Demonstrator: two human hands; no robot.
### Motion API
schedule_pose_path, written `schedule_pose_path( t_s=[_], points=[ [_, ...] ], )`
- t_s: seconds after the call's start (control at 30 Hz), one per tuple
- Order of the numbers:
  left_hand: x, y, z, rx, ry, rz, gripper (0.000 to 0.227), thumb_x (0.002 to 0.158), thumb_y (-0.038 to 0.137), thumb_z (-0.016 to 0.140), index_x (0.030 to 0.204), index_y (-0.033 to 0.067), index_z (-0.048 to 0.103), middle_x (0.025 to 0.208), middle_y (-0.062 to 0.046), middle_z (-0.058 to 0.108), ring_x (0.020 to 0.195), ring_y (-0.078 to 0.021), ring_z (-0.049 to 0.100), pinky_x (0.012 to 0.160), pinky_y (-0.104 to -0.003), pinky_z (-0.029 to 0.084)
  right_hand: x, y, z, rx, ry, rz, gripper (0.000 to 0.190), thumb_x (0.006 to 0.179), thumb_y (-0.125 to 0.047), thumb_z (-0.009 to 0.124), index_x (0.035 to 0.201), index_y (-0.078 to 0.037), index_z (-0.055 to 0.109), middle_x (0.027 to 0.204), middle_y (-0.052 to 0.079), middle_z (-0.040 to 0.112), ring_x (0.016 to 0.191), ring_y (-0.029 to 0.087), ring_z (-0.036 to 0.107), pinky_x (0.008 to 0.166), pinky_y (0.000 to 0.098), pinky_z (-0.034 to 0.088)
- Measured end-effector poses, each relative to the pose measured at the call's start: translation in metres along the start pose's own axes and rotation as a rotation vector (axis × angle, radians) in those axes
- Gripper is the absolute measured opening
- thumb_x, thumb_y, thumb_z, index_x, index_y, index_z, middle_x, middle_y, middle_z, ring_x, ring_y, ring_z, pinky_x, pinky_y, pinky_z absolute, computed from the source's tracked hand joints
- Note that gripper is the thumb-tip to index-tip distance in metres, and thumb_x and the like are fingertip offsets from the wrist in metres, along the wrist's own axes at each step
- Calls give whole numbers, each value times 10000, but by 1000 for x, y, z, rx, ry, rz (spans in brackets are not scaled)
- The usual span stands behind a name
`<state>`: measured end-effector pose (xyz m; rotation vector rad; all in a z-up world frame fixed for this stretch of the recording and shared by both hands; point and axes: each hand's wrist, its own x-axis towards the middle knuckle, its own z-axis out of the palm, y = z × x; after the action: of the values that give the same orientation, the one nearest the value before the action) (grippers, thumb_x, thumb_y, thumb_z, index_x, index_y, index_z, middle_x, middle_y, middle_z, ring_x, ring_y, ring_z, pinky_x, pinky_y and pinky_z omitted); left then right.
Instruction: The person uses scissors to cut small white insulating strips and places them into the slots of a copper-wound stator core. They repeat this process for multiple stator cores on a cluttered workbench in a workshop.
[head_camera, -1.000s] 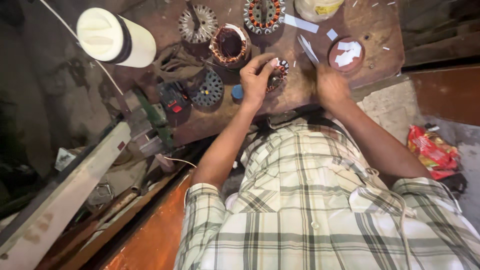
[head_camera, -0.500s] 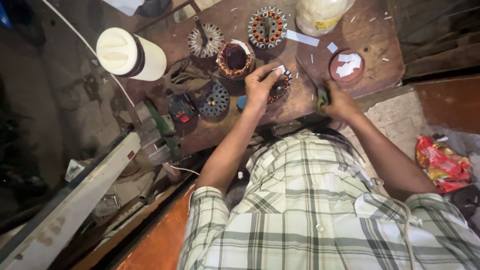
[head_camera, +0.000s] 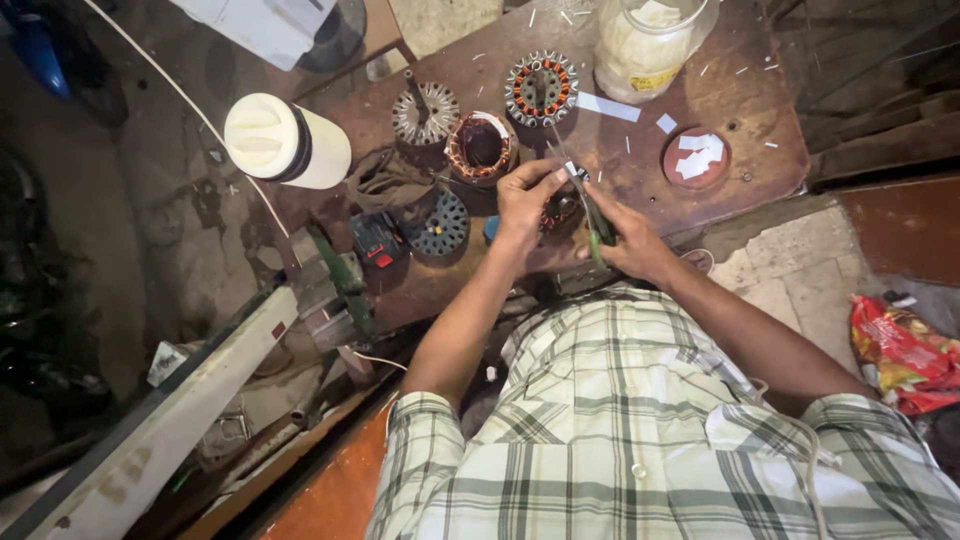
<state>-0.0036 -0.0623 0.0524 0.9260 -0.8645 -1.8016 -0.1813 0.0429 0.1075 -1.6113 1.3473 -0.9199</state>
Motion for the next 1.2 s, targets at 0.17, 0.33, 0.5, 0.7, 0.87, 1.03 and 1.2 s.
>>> schedule_pose_path(
  t_s=[0.17, 0.33, 0.5, 0.7, 0.87, 1.03, 1.2],
  points=[
    [0, -1, -4, 51, -4, 3, 165, 866, -12, 785, 1029, -30, 764, 960, -100, 781, 839, -141, 727, 803, -286, 591, -11, 6, 2, -13, -44, 71, 997, 777, -247, 865, 1619, -129, 344, 1353, 222, 651, 1143, 267, 657, 987, 374, 512],
    [-6, 3, -2, 72, 6, -31, 167, 876, -11, 789, 1042, -20, 767, 971, -101, 779, 853, -142, 723, 817, -286, 586, -18, 33, 3, -91, -51, 314, 971, 809, -258, 831, 1645, -165, 346, 997, 214, 738, 871, 247, 687, 841, 358, 571],
    [-8, 13, 3, 108, -139, 67, 166, 842, -32, 794, 1007, -12, 783, 1210, -126, 739, 1038, -178, 709, 957, -313, 565, -13, 48, -5, -561, 182, 48, 640, 870, -131, 774, 1460, -37, 545, 1255, 274, 708, 1104, 347, 700, 954, 388, 556],
    [-5, 9, -6, 158, -253, 2, 213, 790, -41, 802, 995, 17, 808, 1404, -116, 638, 1301, -239, 596, 1108, -364, 474, 16, 36, 12, 635, 224, 358, 331, 954, -157, 738, 1235, 14, 701, 1120, 108, 752, 1015, 195, 712, 886, 343, 590],
    [4, 13, -6, 110, -295, 74, 237, 786, -44, 821, 1015, 17, 809, 1411, -141, 637, 1357, -261, 552, 1160, -385, 420, 41, 31, 10, 1033, 180, 464, 182, 921, -83, 747, 1084, -3, 741, 999, 94, 751, 866, 163, 688, 748, 289, 546],
    [-2, 11, -13, 211, -305, 122, 180, 873, 14, 795, 1050, 37, 772, 1461, -119, 602, 1352, -223, 559, 1145, -365, 436, 43, 29, 10, 851, 309, 289, 102, 954, -29, 773, 1031, 33, 747, 989, 82, 743, 897, 116, 685, 813, 237, 548],
    [-10, -8, -24, 466, 14, 362, 221, 948, 91, 724, 1158, 37, 765, 1436, -97, 628, 1270, -201, 616, 1005, -330, 505, 51, 5, 10, 277, 446, 42, 90, 955, -30, 764, 1008, 39, 740, 1087, 100, 723, 898, 130, 695, 789, 266, 571]
  ],
)
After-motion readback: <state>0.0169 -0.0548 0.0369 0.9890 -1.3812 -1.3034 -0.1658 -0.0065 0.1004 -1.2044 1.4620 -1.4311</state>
